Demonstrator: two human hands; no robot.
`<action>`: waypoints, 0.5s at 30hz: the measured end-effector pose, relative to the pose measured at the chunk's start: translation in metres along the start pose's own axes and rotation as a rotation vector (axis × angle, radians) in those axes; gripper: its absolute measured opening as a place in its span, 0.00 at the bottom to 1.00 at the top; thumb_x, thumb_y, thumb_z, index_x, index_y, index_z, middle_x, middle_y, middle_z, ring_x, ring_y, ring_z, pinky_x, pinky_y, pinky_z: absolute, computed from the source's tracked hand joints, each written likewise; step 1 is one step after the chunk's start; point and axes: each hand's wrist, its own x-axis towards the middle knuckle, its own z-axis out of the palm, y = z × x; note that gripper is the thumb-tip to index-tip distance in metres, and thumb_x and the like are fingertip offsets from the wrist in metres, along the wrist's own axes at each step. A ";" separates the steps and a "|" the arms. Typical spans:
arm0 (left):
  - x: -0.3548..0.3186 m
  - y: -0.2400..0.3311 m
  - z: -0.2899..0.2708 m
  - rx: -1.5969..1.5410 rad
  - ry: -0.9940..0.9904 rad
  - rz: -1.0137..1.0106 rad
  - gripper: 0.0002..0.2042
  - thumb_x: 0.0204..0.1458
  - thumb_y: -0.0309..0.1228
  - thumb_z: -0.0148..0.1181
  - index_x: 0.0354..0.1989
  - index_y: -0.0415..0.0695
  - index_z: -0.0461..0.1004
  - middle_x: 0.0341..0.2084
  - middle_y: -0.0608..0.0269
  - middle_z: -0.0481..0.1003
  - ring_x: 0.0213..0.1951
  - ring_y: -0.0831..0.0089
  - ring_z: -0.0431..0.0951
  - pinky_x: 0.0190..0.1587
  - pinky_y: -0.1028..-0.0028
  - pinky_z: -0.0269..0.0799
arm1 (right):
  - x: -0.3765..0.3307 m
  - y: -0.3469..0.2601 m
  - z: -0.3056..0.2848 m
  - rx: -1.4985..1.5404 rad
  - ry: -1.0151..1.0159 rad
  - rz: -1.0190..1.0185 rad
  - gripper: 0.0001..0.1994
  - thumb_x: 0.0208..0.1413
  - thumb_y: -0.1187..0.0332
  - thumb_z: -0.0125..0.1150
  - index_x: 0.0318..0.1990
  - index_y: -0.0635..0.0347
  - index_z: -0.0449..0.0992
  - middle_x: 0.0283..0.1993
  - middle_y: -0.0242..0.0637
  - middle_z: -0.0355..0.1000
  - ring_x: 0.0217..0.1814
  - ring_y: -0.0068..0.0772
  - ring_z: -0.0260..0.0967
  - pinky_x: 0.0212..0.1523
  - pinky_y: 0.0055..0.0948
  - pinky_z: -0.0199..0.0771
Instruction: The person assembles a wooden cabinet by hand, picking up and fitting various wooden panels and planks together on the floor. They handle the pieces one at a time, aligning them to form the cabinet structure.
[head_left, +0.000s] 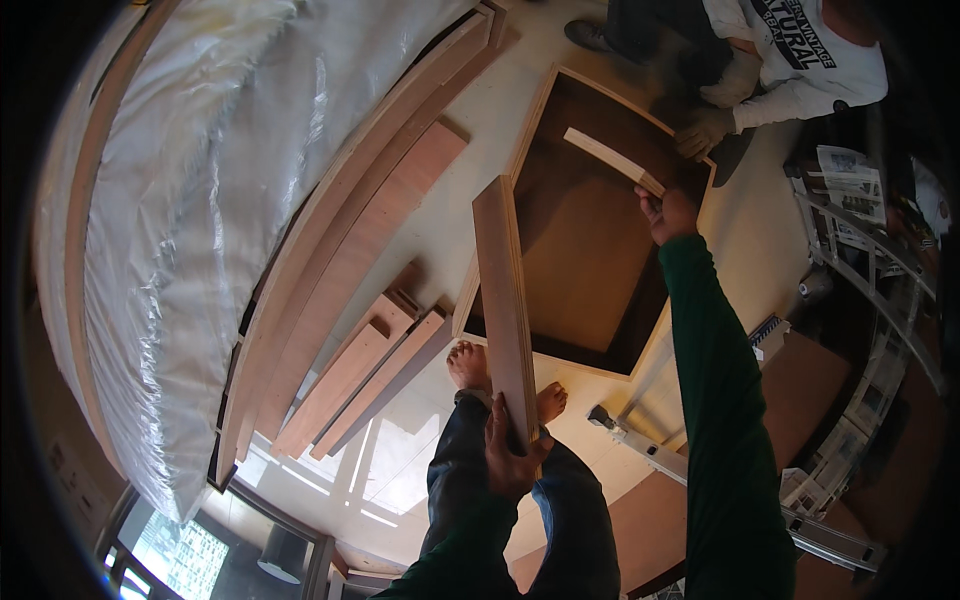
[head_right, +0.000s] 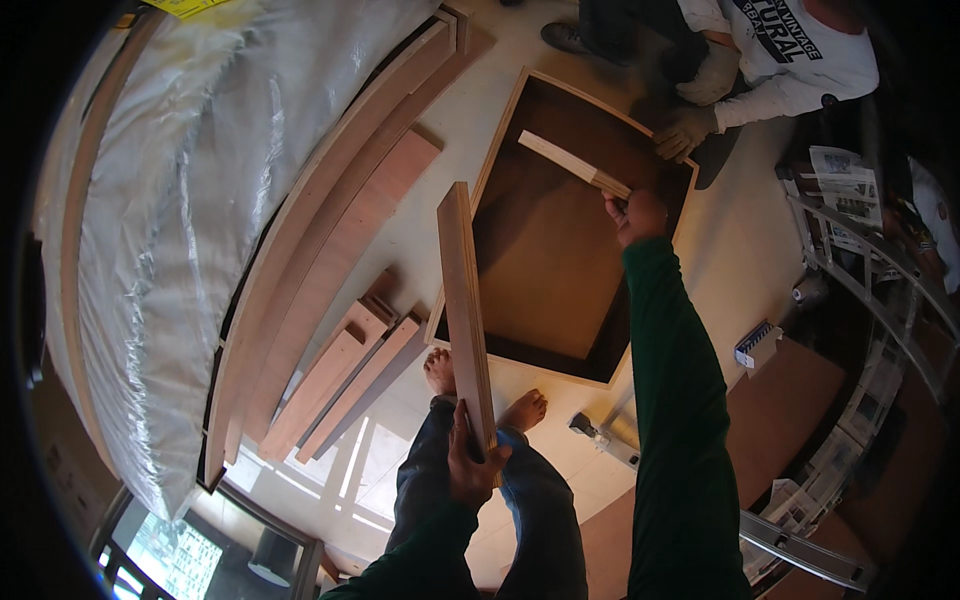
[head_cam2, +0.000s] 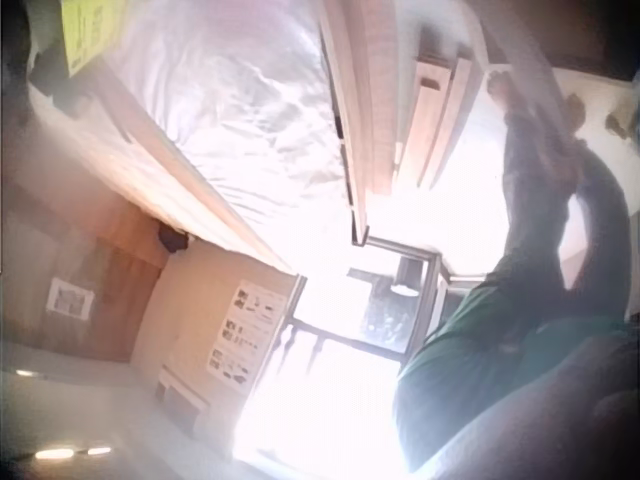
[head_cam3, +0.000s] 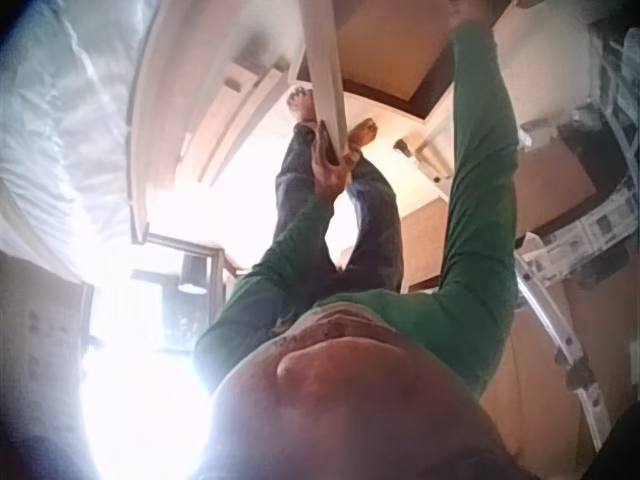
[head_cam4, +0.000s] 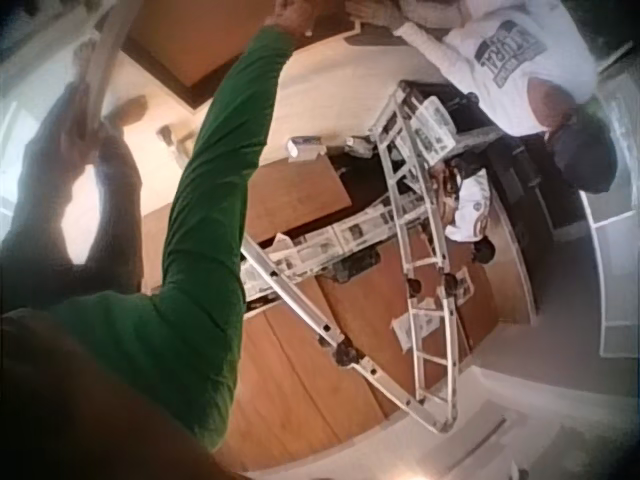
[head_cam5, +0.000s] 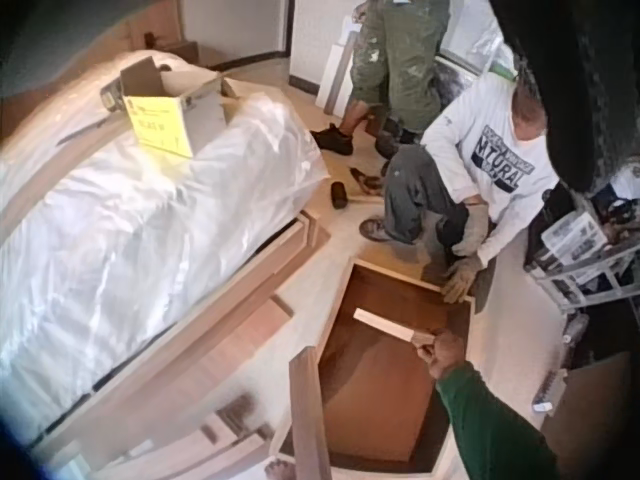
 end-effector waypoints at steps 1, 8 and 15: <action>0.000 0.000 0.001 -0.016 -0.003 -0.010 0.53 0.45 0.51 0.70 0.72 0.33 0.47 0.63 0.35 0.58 0.64 0.45 0.62 0.65 0.56 0.60 | 0.005 0.002 0.005 -0.001 0.004 -0.030 0.13 0.65 0.73 0.43 0.52 0.66 0.71 0.42 0.43 0.76 0.41 0.33 0.78 0.39 0.26 0.83; 0.014 -0.006 0.001 -0.197 0.049 -0.027 0.57 0.43 0.58 0.68 0.73 0.34 0.43 0.62 0.40 0.59 0.62 0.52 0.65 0.61 0.59 0.64 | 0.035 0.023 0.063 0.111 0.027 -0.186 0.16 0.68 0.67 0.48 0.59 0.65 0.66 0.60 0.47 0.66 0.49 0.47 0.76 0.48 0.37 0.85; 0.020 0.000 0.000 -0.206 0.109 -0.056 0.57 0.43 0.56 0.68 0.74 0.36 0.42 0.56 0.54 0.64 0.57 0.64 0.67 0.60 0.66 0.62 | 0.051 0.034 0.076 -0.065 0.083 -0.065 0.23 0.65 0.58 0.58 0.61 0.62 0.66 0.59 0.43 0.65 0.55 0.46 0.71 0.51 0.39 0.83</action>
